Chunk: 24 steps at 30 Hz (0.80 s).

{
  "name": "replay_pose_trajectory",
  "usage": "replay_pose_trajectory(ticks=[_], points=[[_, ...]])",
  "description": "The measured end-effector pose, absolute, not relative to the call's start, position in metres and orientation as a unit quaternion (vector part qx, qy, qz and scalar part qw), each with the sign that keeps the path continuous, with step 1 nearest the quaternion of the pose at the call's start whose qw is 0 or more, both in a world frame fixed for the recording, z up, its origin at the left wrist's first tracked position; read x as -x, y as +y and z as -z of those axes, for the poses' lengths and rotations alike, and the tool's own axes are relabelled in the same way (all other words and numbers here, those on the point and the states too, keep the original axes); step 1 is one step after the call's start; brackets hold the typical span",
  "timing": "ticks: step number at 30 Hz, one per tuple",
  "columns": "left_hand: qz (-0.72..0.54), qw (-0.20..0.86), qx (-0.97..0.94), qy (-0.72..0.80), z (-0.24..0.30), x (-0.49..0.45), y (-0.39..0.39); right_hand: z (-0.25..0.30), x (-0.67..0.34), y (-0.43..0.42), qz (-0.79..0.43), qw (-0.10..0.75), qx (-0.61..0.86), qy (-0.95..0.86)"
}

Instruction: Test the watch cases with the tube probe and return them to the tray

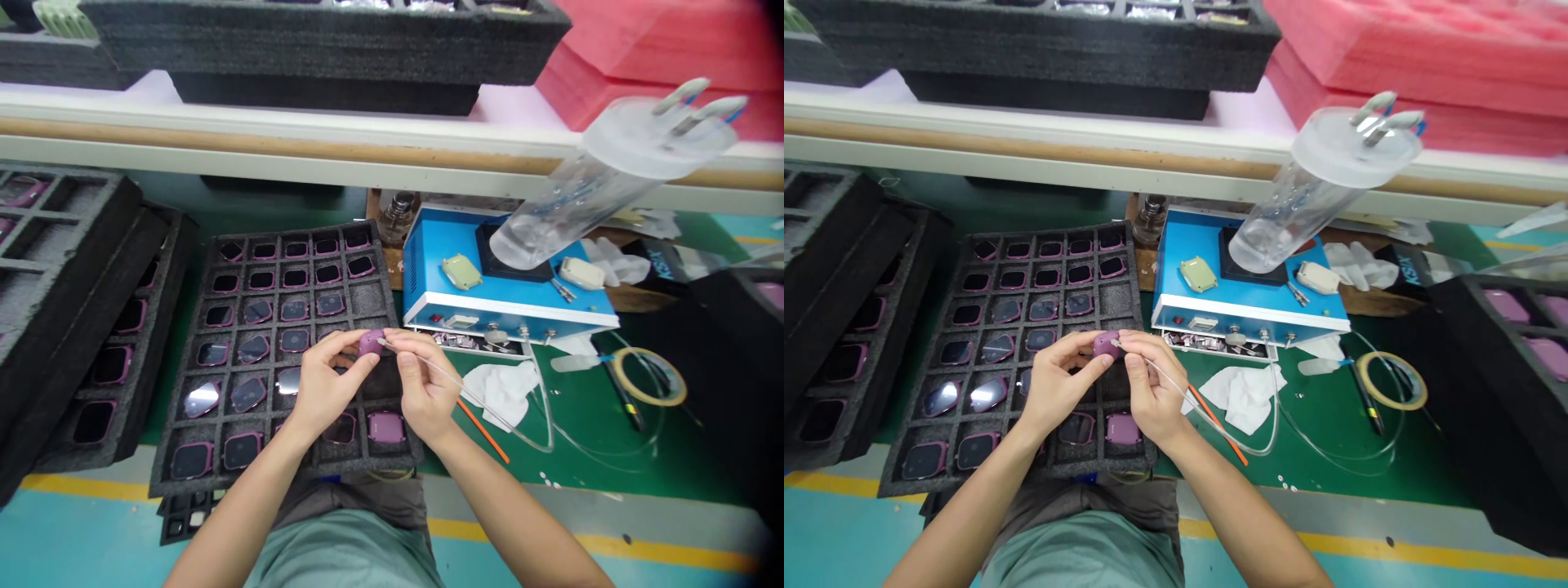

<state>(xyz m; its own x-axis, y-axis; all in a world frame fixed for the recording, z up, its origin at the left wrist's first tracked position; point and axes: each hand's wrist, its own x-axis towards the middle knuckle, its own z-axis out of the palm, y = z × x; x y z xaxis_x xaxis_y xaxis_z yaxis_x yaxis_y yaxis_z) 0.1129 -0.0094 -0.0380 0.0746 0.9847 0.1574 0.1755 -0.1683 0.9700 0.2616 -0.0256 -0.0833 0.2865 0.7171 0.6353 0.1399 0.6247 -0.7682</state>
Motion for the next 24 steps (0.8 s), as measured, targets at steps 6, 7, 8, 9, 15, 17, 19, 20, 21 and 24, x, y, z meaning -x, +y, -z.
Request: replay_pose_trajectory(ticks=[6,7,8,9,15,17,19,20,21,24], points=[[-0.477,0.419,-0.601,0.486,0.0379,-0.1122,-0.0065,0.0806,-0.2606,-0.0227,-0.21,0.707,0.368,-0.566],[-0.477,0.418,-0.6,0.487,0.0381,-0.1121,-0.0058,0.0797,-0.2605,-0.0222,-0.209,0.707,0.369,-0.567],[-0.476,0.418,-0.6,0.488,0.0382,-0.112,-0.0052,0.0789,-0.2605,-0.0218,-0.207,0.706,0.372,-0.566],[-0.475,0.417,-0.6,0.49,0.0383,-0.1119,-0.0048,0.0782,-0.2605,-0.0215,-0.205,0.705,0.376,-0.566],[-0.47,0.416,-0.6,0.496,0.0368,-0.112,-0.0041,0.0769,-0.2607,-0.02,-0.208,0.711,0.37,-0.561],[-0.469,0.418,-0.599,0.497,0.0362,-0.1123,-0.0035,0.0773,-0.2609,-0.0193,-0.211,0.712,0.366,-0.562],[-0.469,0.418,-0.597,0.499,0.0361,-0.1125,-0.0028,0.0776,-0.2611,-0.0186,-0.213,0.712,0.363,-0.562],[-0.469,0.418,-0.596,0.499,0.0362,-0.1126,-0.0025,0.0776,-0.2611,-0.0183,-0.214,0.713,0.362,-0.561],[-0.469,0.419,-0.596,0.5,0.0364,-0.1126,-0.0023,0.0775,-0.2612,-0.0181,-0.215,0.713,0.361,-0.561],[-0.469,0.423,-0.593,0.5,0.0368,-0.1125,-0.0022,0.0768,-0.2612,-0.0179,-0.216,0.714,0.36,-0.561]])
